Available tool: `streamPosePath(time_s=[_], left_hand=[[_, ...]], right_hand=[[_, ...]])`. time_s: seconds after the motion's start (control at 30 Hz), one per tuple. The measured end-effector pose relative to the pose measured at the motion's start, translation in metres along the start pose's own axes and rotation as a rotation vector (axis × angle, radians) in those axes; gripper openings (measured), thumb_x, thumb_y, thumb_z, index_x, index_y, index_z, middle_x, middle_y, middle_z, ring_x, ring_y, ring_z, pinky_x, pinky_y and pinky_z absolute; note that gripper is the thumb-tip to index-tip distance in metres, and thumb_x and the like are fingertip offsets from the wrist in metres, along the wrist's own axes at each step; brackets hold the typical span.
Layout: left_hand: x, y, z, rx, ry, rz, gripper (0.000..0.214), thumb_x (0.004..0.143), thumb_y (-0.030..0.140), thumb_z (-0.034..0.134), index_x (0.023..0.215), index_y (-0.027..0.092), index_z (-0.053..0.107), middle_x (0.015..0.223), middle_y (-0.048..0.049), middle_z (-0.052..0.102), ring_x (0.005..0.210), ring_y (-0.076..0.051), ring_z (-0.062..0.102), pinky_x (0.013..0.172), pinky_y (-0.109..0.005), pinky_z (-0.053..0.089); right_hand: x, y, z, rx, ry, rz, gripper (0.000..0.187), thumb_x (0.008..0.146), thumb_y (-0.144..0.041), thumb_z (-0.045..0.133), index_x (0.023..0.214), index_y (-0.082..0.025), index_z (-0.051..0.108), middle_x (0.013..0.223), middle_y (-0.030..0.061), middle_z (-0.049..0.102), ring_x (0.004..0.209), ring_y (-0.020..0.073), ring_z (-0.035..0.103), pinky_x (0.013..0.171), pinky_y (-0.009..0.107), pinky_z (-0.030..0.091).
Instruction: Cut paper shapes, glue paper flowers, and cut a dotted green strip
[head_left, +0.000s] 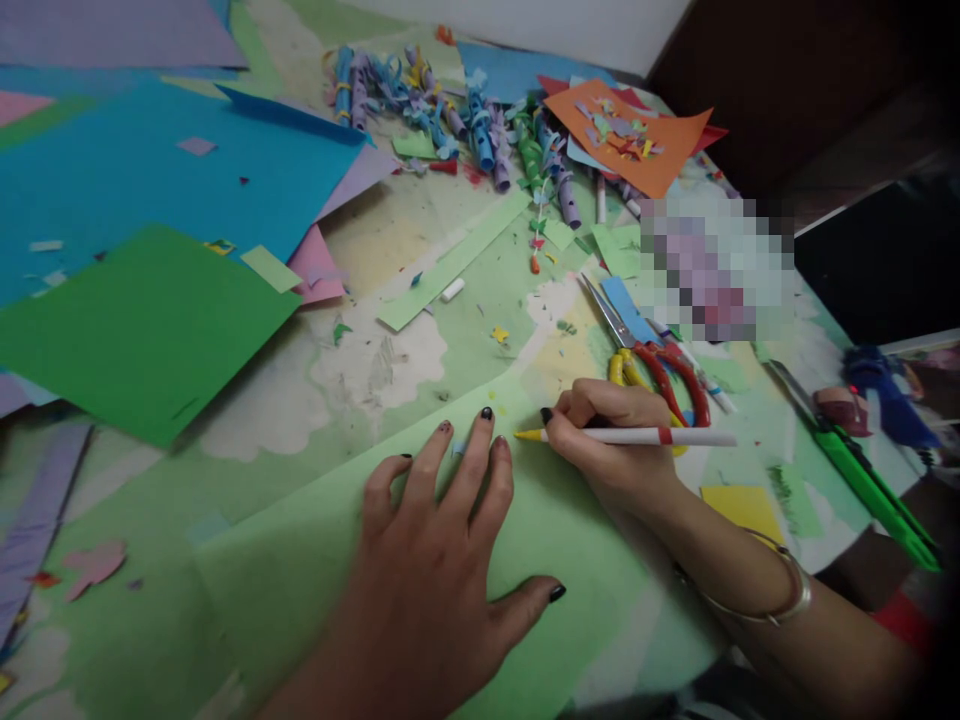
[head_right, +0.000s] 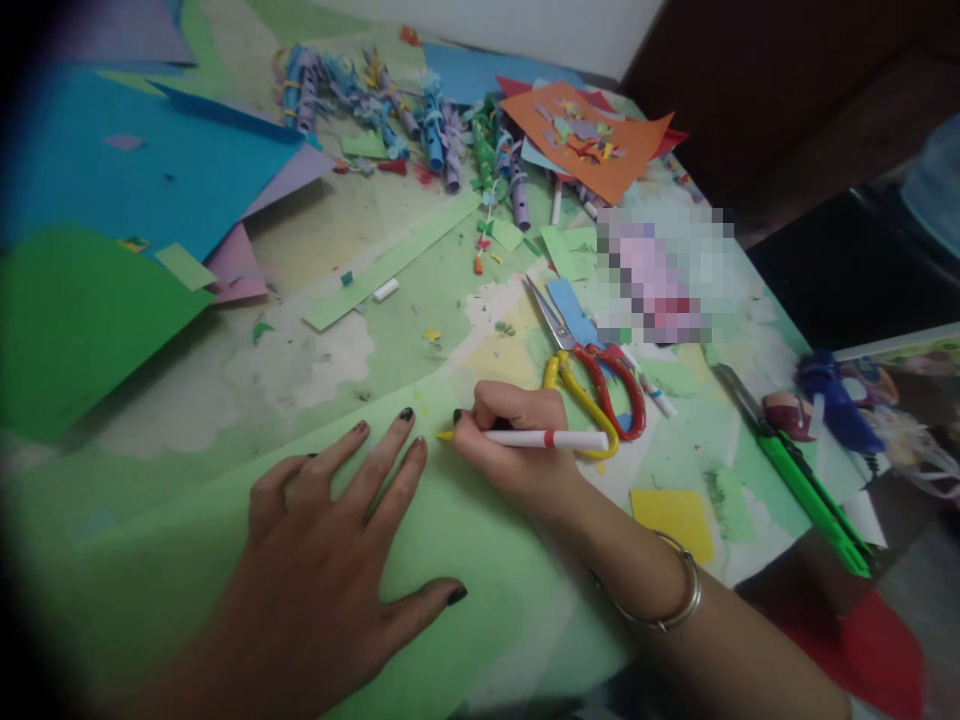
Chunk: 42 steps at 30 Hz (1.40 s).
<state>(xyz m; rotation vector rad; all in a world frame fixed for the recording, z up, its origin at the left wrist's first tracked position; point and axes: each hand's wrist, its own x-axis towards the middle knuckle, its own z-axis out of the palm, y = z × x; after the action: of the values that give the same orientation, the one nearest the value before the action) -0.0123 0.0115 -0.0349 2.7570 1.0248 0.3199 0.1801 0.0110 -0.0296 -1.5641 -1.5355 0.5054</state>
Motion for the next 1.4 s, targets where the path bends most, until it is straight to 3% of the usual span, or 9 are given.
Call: streamPosePath(time_s=[0.2,0.43,0.7,1.4], left_hand=[[-0.0002,-0.0001,0.0002,-0.005,-0.015,-0.005,0.075,0.085,0.068,0.035,0.136,0.014,0.049,0.149,-0.0091,0.041,0.127,-0.037,0.039,0.095,-0.054,0.022],[0.0008,-0.0005,-0.0005,-0.006,-0.023,-0.003,0.074,0.086,0.067,0.036,0.136,0.015,0.049,0.150,-0.0087,0.039,0.128,-0.037,0.038,0.095,-0.054,0.022],[-0.0006,0.0006,-0.0006,-0.020,-0.026,-0.006,0.075,0.086,0.067,0.036,0.136,0.014,0.049,0.149,-0.0091,0.040,0.128,-0.038,0.038,0.095,-0.054,0.022],[0.0004,-0.0001,-0.0015,-0.018,-0.018,-0.007,0.075,0.085,0.068,0.036,0.135,0.014,0.050,0.148,-0.0094,0.041,0.127,-0.038,0.039,0.094,-0.055,0.022]], right_hand=[[0.0018,0.0000,0.0012,0.030,0.053,0.001,0.037,0.072,-0.005,0.057,0.053,-0.019,0.029,0.049,-0.0078,0.031,0.046,0.0046,0.029,0.043,0.020,0.023],[-0.0001,0.0019,0.0003,0.014,-0.011,0.020,0.036,0.073,-0.009,0.059,0.053,-0.020,0.032,0.048,-0.0069,0.035,0.045,0.0059,0.034,0.043,0.021,0.026],[0.0016,-0.0002,0.0009,-0.002,0.045,0.014,0.036,0.073,-0.008,0.057,0.053,-0.020,0.030,0.048,-0.0070,0.033,0.046,0.0058,0.031,0.043,0.021,0.025],[0.0001,0.0010,0.0001,0.009,-0.011,0.029,0.035,0.074,-0.012,0.059,0.053,-0.020,0.032,0.048,-0.0063,0.037,0.046,0.0067,0.035,0.043,0.021,0.027]])
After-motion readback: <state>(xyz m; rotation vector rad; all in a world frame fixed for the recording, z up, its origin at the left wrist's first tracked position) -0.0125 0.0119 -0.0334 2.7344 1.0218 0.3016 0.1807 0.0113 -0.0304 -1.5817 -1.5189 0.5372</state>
